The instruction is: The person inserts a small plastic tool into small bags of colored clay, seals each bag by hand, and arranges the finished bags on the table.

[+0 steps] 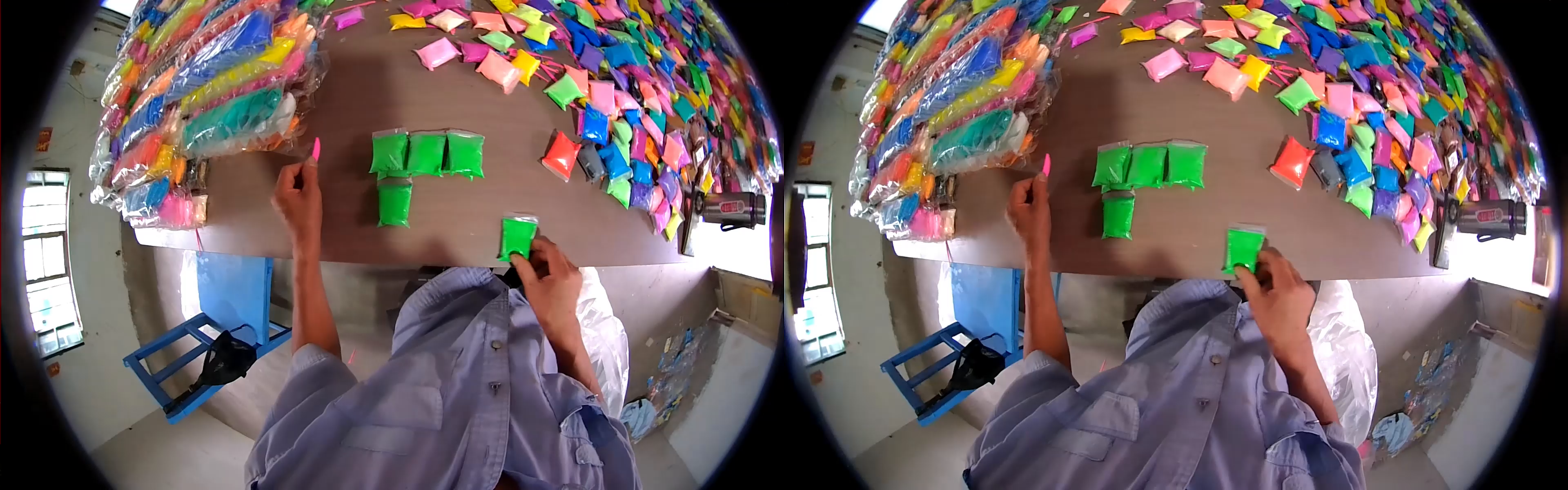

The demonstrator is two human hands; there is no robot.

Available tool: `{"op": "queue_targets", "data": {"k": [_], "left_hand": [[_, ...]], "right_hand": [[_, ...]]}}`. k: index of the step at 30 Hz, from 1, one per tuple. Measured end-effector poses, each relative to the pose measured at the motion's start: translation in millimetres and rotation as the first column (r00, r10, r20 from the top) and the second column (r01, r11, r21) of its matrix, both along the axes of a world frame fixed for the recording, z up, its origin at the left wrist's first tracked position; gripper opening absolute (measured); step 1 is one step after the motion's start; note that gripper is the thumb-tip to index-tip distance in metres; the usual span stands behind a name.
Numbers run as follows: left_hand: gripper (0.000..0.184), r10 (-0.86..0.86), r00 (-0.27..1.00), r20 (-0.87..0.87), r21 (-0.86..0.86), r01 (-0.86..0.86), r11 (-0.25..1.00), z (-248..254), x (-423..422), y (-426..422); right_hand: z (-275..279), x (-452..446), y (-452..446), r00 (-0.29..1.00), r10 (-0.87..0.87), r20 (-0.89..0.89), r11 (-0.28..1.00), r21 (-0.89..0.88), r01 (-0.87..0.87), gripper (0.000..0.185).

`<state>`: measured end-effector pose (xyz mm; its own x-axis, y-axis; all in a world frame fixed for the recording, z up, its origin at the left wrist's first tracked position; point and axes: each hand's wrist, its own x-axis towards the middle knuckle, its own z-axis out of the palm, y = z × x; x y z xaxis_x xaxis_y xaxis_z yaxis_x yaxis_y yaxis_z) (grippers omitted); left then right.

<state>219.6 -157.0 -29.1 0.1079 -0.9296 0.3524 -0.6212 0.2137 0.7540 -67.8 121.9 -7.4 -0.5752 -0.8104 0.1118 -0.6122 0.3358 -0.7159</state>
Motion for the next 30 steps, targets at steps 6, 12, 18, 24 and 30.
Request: {"op": "queue_targets", "data": {"k": [6,12,18,24,30], "left_hand": [[0.024,-0.012,0.999,-0.045,0.042,0.014,0.999,-3.6,-0.1,1.1],[0.024,-0.048,0.996,-0.069,0.056,0.052,0.997,-0.4,0.7,1.4],[0.024,-0.067,0.994,-0.088,0.051,0.071,0.996,4.2,-1.1,1.2],[0.021,-0.08,0.995,-0.063,0.05,0.083,0.995,3.9,1.3,0.4],[0.017,-0.089,0.996,-0.031,0.034,0.09,0.995,2.2,1.2,2.0]], "right_hand": [[-2.1,34.1,-62.4,0.981,0.192,-0.038,0.981,0.009,-0.191,0.039],[3.6,53.0,-97.6,0.963,0.266,-0.045,0.964,0.007,-0.266,0.037],[3.3,56.8,-104.8,0.949,0.302,-0.09,0.953,0.054,-0.298,0.035],[9.5,55.8,-110.0,0.947,0.317,-0.043,0.944,-0.081,-0.32,0.038],[5.5,49.6,-98.8,0.931,0.293,0.216,0.948,-0.19,-0.254,0.024]]}}
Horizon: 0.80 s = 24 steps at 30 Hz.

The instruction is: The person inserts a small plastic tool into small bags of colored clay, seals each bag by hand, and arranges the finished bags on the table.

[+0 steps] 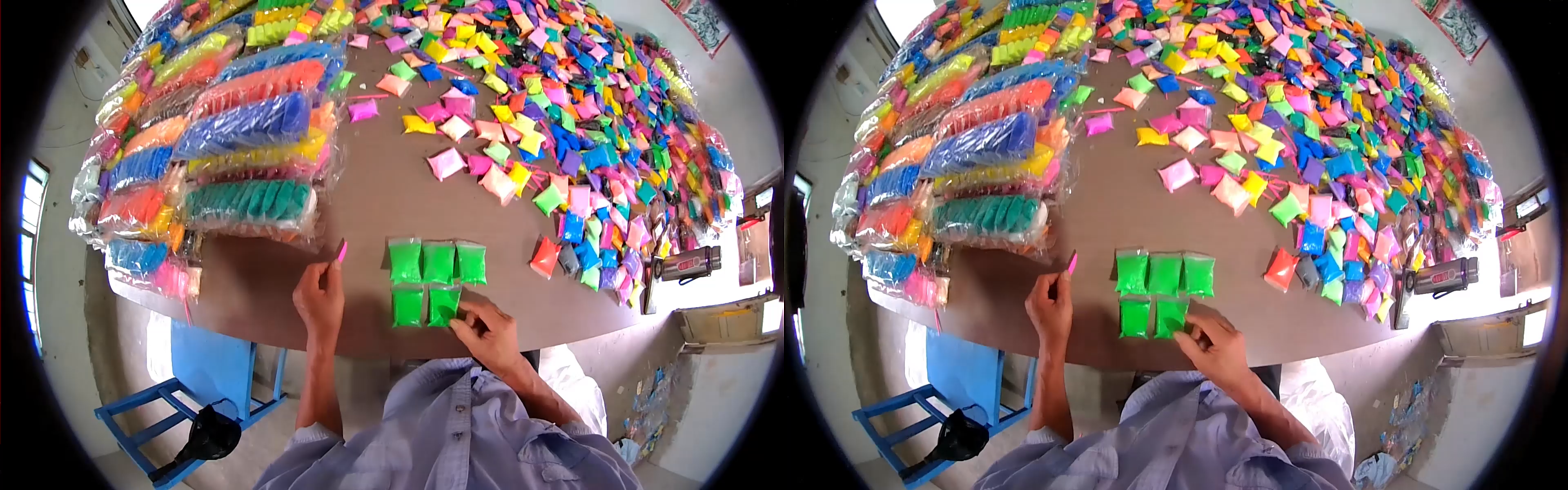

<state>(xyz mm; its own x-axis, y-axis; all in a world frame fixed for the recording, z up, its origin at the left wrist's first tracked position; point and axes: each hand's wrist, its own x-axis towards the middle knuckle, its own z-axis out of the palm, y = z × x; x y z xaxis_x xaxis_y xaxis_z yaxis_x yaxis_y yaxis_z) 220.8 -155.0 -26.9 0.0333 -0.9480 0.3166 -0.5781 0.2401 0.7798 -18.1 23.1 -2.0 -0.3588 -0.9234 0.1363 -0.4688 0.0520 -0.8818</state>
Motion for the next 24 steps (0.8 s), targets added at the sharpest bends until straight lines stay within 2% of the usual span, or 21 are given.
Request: {"op": "queue_targets", "data": {"k": [5,7,9,12,13,15,17,18,19,21,24], "left_hand": [[0.012,-0.021,0.999,0.041,-0.011,0.021,1.0,-3.2,-0.7,2.6],[0.008,-0.016,0.989,0.148,-0.09,0.03,0.995,2.2,-5.4,6.9],[0.006,-0.016,0.98,0.199,-0.151,0.047,0.987,8.2,-9.2,7.8],[0.008,-0.017,0.956,0.294,-0.099,0.048,0.994,11.4,-13.6,4.0],[0.008,-0.012,0.957,0.29,-0.105,0.044,0.994,10.2,-15.4,1.0],[0.007,-0.006,0.95,0.312,-0.081,0.033,0.996,11.4,-19.6,-4.2],[0.006,-0.004,0.949,0.315,-0.067,0.027,0.997,11.5,-22.8,-5.9],[0.006,0.005,0.942,0.336,-0.071,0.02,0.997,12.8,-24.7,-6.4],[0.007,0.016,0.934,0.357,-0.076,0.012,0.997,13.5,-26.3,-7.7],[0.009,0.026,0.926,0.377,-0.07,0.0,0.998,11.4,-26.6,-10.9],[0.01,0.025,0.905,0.426,-0.062,0.001,0.998,5.2,-23.9,-11.2]], "right_hand": [[18.1,-24.5,6.9,0.997,-0.077,-0.017,0.996,-0.043,0.076,0.019],[31.0,-43.1,-0.4,0.99,-0.139,-0.03,0.99,0.0,0.139,0.019],[37.5,-69.3,-12.3,0.987,-0.135,-0.084,0.99,-0.047,0.132,0.02],[64.6,-106.9,-41.8,0.978,-0.095,-0.183,0.994,0.029,0.102,0.019],[69.2,-124.0,-58.9,0.978,-0.092,-0.187,0.995,0.022,0.098,0.019],[77.8,-158.3,-96.4,0.888,0.012,-0.459,1.0,-0.005,-0.016,0.02],[81.4,-189.4,-143.6,0.854,-0.006,-0.52,0.993,-0.104,-0.057,0.022],[85.8,-203.3,-166.6,0.863,0.018,-0.505,0.995,-0.079,-0.067,0.022],[79.6,-219.5,-192.6,0.804,0.001,-0.595,0.976,-0.173,-0.13,0.022],[83.6,-238.7,-242.0,0.774,0.088,-0.627,0.979,-0.089,-0.183,0.021],[74.5,-256.0,-324.6,0.733,0.096,-0.673,0.983,-0.05,-0.175,0.025]]}}
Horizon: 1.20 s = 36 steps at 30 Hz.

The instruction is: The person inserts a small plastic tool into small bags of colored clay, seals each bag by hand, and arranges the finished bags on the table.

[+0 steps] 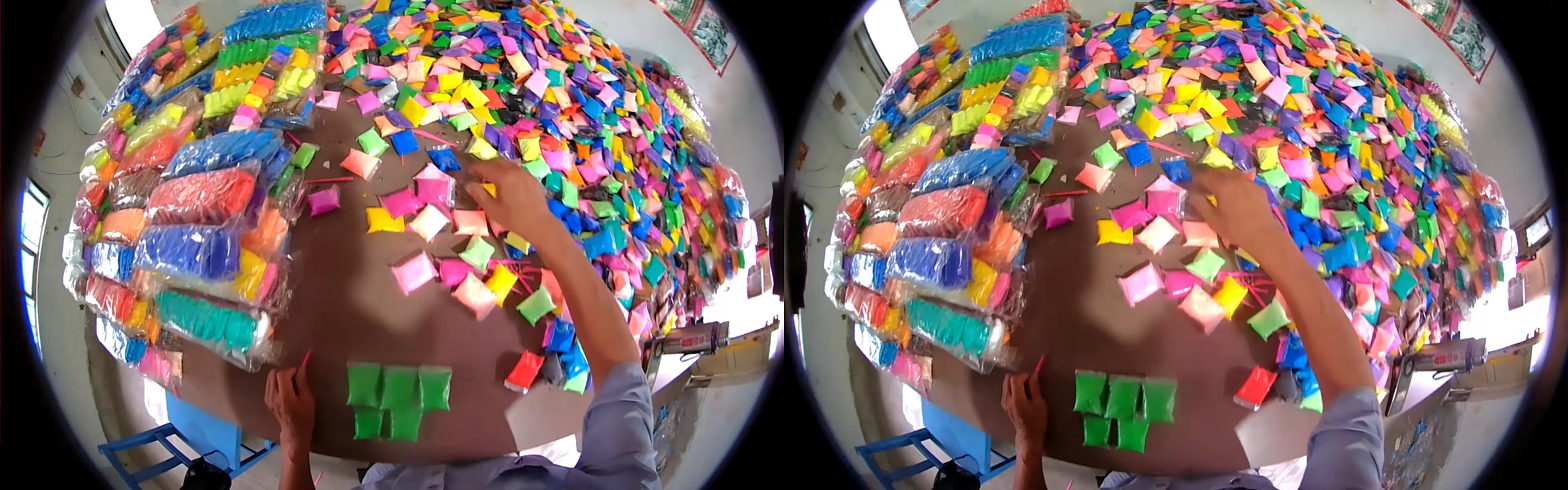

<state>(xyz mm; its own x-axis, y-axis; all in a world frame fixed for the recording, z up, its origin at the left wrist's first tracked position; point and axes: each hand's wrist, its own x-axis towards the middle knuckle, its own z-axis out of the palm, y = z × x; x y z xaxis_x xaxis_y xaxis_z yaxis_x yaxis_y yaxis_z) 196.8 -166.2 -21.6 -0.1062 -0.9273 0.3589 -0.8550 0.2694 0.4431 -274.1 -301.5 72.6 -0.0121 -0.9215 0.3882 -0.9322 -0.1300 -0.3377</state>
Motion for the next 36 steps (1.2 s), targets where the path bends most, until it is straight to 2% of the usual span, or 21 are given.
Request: {"op": "queue_targets", "data": {"k": [3,5,7,8,11,12,13,14,15,16,18,20,22,24,26,27,28,30,32,33,36], "left_hand": [[0.012,0.026,0.998,0.058,0.03,-0.027,0.999,-3.9,2.9,0.1],[0.014,0.033,0.997,0.075,0.037,-0.036,0.999,-7.6,5.0,0.8],[0.015,0.044,0.996,0.075,0.044,-0.047,0.998,-5.5,2.2,-0.2],[0.015,0.053,0.996,0.072,0.046,-0.056,0.997,-4.5,1.8,-0.2],[0.013,0.056,0.997,0.045,0.062,-0.059,0.996,-14.0,9.0,2.4],[0.013,0.067,0.997,0.025,-0.01,-0.067,0.998,-20.7,8.9,0.6],[0.013,0.055,0.998,0.017,-0.011,-0.055,0.998,-16.1,4.6,-2.6],[0.008,0.057,0.992,0.113,-0.016,-0.055,0.998,-4.9,2.8,-2.5],[0.01,0.061,0.976,0.209,-0.024,-0.057,0.998,1.1,0.9,-4.2],[0.01,0.052,0.976,0.21,-0.026,-0.048,0.999,0.4,0.0,-4.9],[0.009,0.078,0.967,0.243,-0.034,-0.072,0.997,1.1,1.8,-2.0],[0.011,0.058,0.97,0.237,-0.04,-0.05,0.998,2.4,2.6,-1.3],[0.013,0.045,0.972,0.231,-0.048,-0.034,0.998,-2.7,8.0,0.7],[0.013,0.068,0.994,0.084,0.075,-0.074,0.994,-17.8,15.3,1.7],[0.012,0.072,0.996,0.053,0.063,-0.075,0.995,-14.5,12.7,2.7],[0.012,0.063,0.998,0.021,0.059,-0.064,0.996,-10.1,8.8,-0.1],[0.012,0.064,0.998,0.017,0.049,-0.065,0.997,-8.0,7.0,-1.4],[0.011,0.043,0.998,-0.037,0.075,-0.041,0.996,-4.2,6.7,-0.5],[0.01,0.01,0.999,-0.043,0.042,-0.008,0.999,-1.2,5.5,-1.0],[0.01,-0.024,0.999,-0.049,0.016,0.025,1.0,-0.2,5.4,-1.3],[0.009,-0.059,0.996,-0.064,-0.09,0.053,0.995,-7.7,4.2,-1.6]], "right_hand": [[-3.1,-7.0,-88.5,1.0,-0.007,-0.015,0.999,0.045,0.008,0.03],[-32.5,-17.3,-150.3,0.992,-0.046,0.116,0.991,-0.123,0.061,0.034],[-40.9,-19.3,-196.5,0.991,0.023,0.135,0.977,-0.214,0.007,0.032],[-39.0,-16.2,-209.6,0.978,-0.022,0.205,0.994,-0.098,0.043,0.033],[-48.9,-17.0,-250.9,0.966,0.003,0.26,1.0,-0.029,0.005,0.039],[-55.3,-17.1,-260.6,0.944,-0.046,0.327,0.999,0.008,0.046,0.042],[-60.3,-16.4,-268.7,0.914,-0.094,0.395,0.996,0.045,0.083,0.044],[-62.9,-18.3,-275.1,0.908,-0.159,0.387,0.983,0.15,0.108,0.048],[-65.5,-13.7,-277.4,0.922,-0.181,0.343,0.98,0.138,0.141,0.046],[-66.9,-12.8,-276.1,0.913,-0.184,0.365,0.98,0.141,0.141,0.044],[-74.7,-14.4,-265.6,0.9,-0.19,0.392,0.979,0.144,0.144,0.043],[-80.1,-23.9,-249.7,0.939,-0.163,0.305,0.982,-0.046,0.185,0.037],[-73.1,-39.8,-219.3,0.945,-0.128,0.301,0.964,-0.185,0.19,0.036],[-63.3,-59.8,-180.4,0.934,-0.179,0.308,0.944,-0.213,0.252,0.032],[-55.9,-85.1,-133.4,0.961,-0.184,0.208,0.937,-0.257,0.235,0.028],[-45.0,-84.9,-102.0,0.938,-0.242,0.25,0.93,-0.214,0.297,0.027],[-43.3,-91.1,-74.2,0.909,-0.203,0.363,0.927,-0.228,0.298,0.025],[-23.9,-84.0,-12.2,0.795,-0.289,0.533,0.922,-0.069,0.382,0.02],[-22.4,-74.2,43.7,0.748,-0.239,0.618,0.925,-0.088,0.369,0.013],[-16.5,-62.6,74.1,0.693,-0.19,0.695,0.938,-0.08,0.337,0.017],[-6.2,-12.3,157.2,0.493,-0.192,0.849,0.942,0.019,0.335,0.031]]}}
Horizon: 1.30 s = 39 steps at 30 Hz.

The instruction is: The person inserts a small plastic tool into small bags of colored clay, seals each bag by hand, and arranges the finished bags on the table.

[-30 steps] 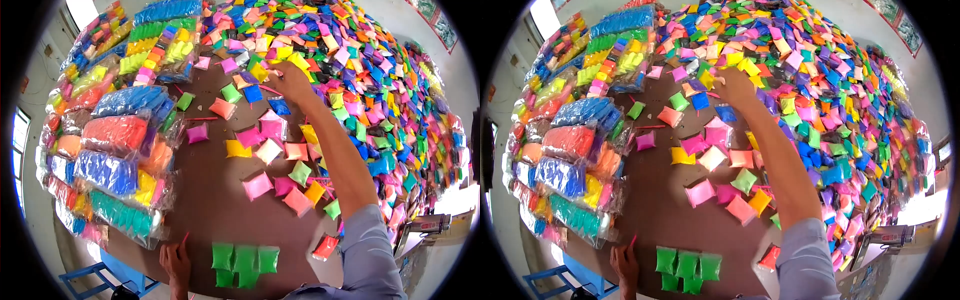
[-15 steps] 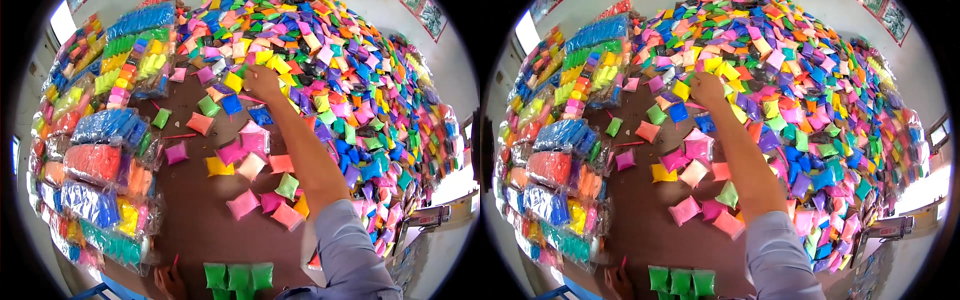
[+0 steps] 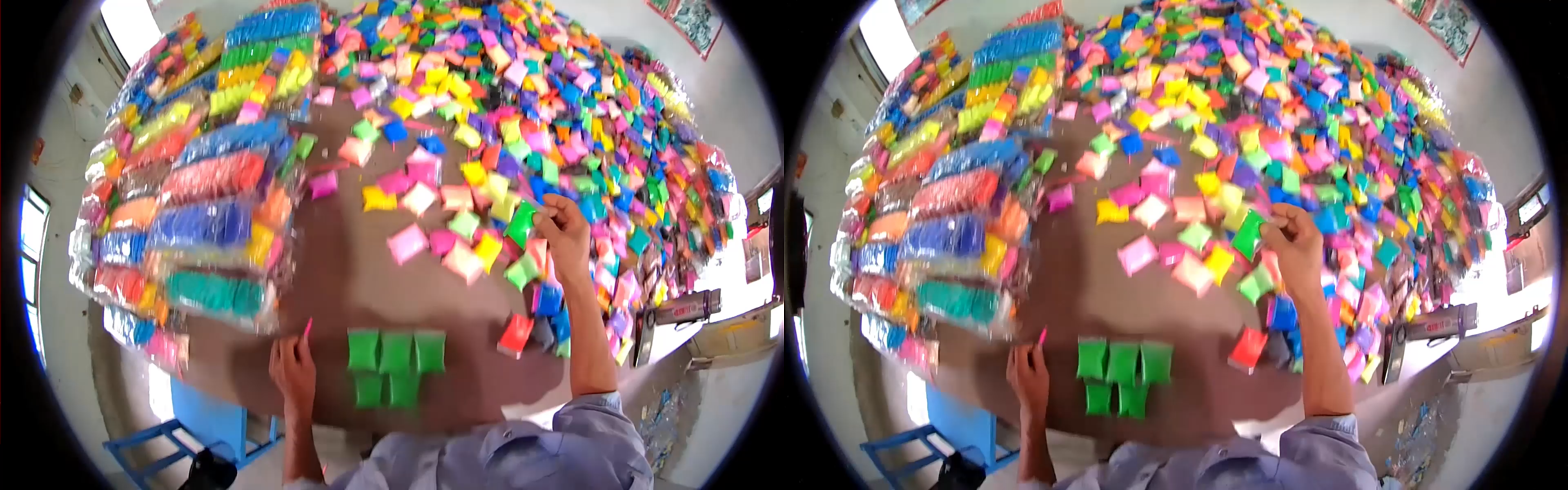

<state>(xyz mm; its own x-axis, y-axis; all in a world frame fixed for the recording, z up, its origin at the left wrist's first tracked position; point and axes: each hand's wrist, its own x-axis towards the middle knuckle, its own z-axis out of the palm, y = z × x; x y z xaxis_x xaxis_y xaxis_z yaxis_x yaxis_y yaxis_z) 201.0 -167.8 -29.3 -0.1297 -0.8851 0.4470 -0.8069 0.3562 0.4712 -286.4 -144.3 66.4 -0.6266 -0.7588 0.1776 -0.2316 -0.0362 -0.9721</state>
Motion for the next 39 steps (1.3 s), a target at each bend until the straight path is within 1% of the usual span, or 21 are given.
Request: {"op": "queue_targets", "data": {"k": [2,3,5,6,9,12,13,15,16,18,19,20,22,23,25,27,29,31,32,34,39], "left_hand": [[0.009,-0.001,0.999,0.041,0.006,0.001,1.0,2.4,7.2,13.3],[0.008,-0.004,0.999,0.046,-0.009,0.004,1.0,4.3,-1.3,2.0],[0.009,-0.008,0.997,0.071,-0.055,0.012,0.998,0.6,-1.4,2.2],[0.009,-0.018,0.996,0.088,-0.039,0.021,0.999,0.7,0.7,5.1],[0.009,-0.024,0.998,0.054,-0.011,0.024,1.0,-4.0,0.0,4.2],[0.01,0.051,0.973,-0.224,0.054,-0.039,0.998,-5.7,2.6,9.2],[0.01,0.045,0.974,-0.221,0.055,-0.034,0.998,4.2,-0.5,17.8],[0.011,-0.019,0.986,-0.164,-0.105,0.002,0.994,31.8,-14.8,38.4],[0.015,-0.053,0.985,-0.165,-0.048,0.045,0.998,52.7,-28.6,57.7],[0.022,-0.306,0.932,-0.196,0.011,0.314,0.949,58.6,-50.4,91.6],[0.025,-0.37,0.894,-0.254,0.097,0.404,0.91,67.7,-72.4,111.6],[0.028,-0.424,0.849,-0.315,0.175,0.491,0.853,75.4,-96.8,131.1],[0.03,-0.4,0.816,-0.418,0.381,0.557,0.738,77.2,-136.4,154.1],[0.03,-0.41,0.813,-0.415,0.375,0.563,0.737,75.0,-147.8,159.2],[0.032,-0.244,0.745,-0.62,0.518,0.623,0.586,62.8,-162.4,165.8],[0.028,-0.273,0.725,-0.632,0.481,0.644,0.595,48.8,-165.6,167.5],[0.021,-0.392,0.721,-0.571,0.439,0.672,0.597,40.8,-165.3,166.0],[0.02,-0.417,0.726,-0.547,0.444,0.674,0.591,36.8,-166.1,167.9],[0.018,-0.434,0.73,-0.527,0.449,0.673,0.587,35.4,-166.7,169.0],[0.02,-0.437,0.73,-0.526,0.463,0.677,0.573,32.8,-165.8,169.4],[0.024,-0.45,0.739,-0.501,0.513,0.673,0.533,40.7,-169.8,166.9]], "right_hand": [[-22.3,48.2,71.8,0.97,0.016,0.243,1.0,-0.026,-0.011,0.032],[-30.3,63.4,94.1,0.965,0.032,0.259,0.999,-0.004,-0.032,0.03],[-54.9,93.7,127.4,0.892,0.065,0.448,0.997,-0.07,-0.038,0.029],[-57.5,107.2,141.6,0.875,0.047,0.481,0.999,-0.002,-0.052,0.027],[-83.0,136.2,167.2,0.84,0.042,0.541,0.999,-0.035,-0.028,0.031],[-77.1,151.9,186.7,0.806,0.065,0.589,0.998,-0.016,-0.069,0.032],[-77.6,154.7,192.6,0.804,0.059,0.592,0.998,-0.015,-0.063,0.032],[-78.4,156.1,201.2,0.774,0.04,0.631,0.998,0.012,-0.062,0.033],[-77.2,156.2,204.3,0.772,0.048,0.634,0.997,0.012,-0.072,0.033],[-80.7,157.8,206.0,0.746,0.058,0.664,0.997,-0.004,-0.074,0.032],[-82.7,159.2,206.7,0.718,0.073,0.693,0.997,-0.023,-0.078,0.032],[-83.8,160.8,207.9,0.716,0.076,0.694,0.996,-0.027,-0.079,0.032],[-85.1,164.0,209.4,0.722,0.158,0.674,0.987,-0.085,-0.137,0.031],[-83.7,165.5,210.1,0.723,0.158,0.672,0.987,-0.093,-0.13,0.031],[-78.9,168.6,216.5,0.689,0.19,0.699,0.982,-0.134,-0.136,0.031],[-74.6,164.6,227.6,0.73,0.18,0.659,0.983,-0.095,-0.157,0.03],[-73.6,160.6,234.1,0.766,0.182,0.617,0.981,-0.061,-0.184,0.029],[-73.9,158.8,238.1,0.829,0.198,0.522,0.976,-0.024,-0.218,0.026],[-74.6,157.9,239.8,0.83,0.193,0.523,0.977,-0.027,-0.21,0.026],[-77.3,154.2,240.3,0.874,0.209,0.44,0.958,0.089,-0.274,0.019],[-83.6,152.6,241.8,0.874,0.224,0.431,0.96,0.058,-0.275,0.009]]}}
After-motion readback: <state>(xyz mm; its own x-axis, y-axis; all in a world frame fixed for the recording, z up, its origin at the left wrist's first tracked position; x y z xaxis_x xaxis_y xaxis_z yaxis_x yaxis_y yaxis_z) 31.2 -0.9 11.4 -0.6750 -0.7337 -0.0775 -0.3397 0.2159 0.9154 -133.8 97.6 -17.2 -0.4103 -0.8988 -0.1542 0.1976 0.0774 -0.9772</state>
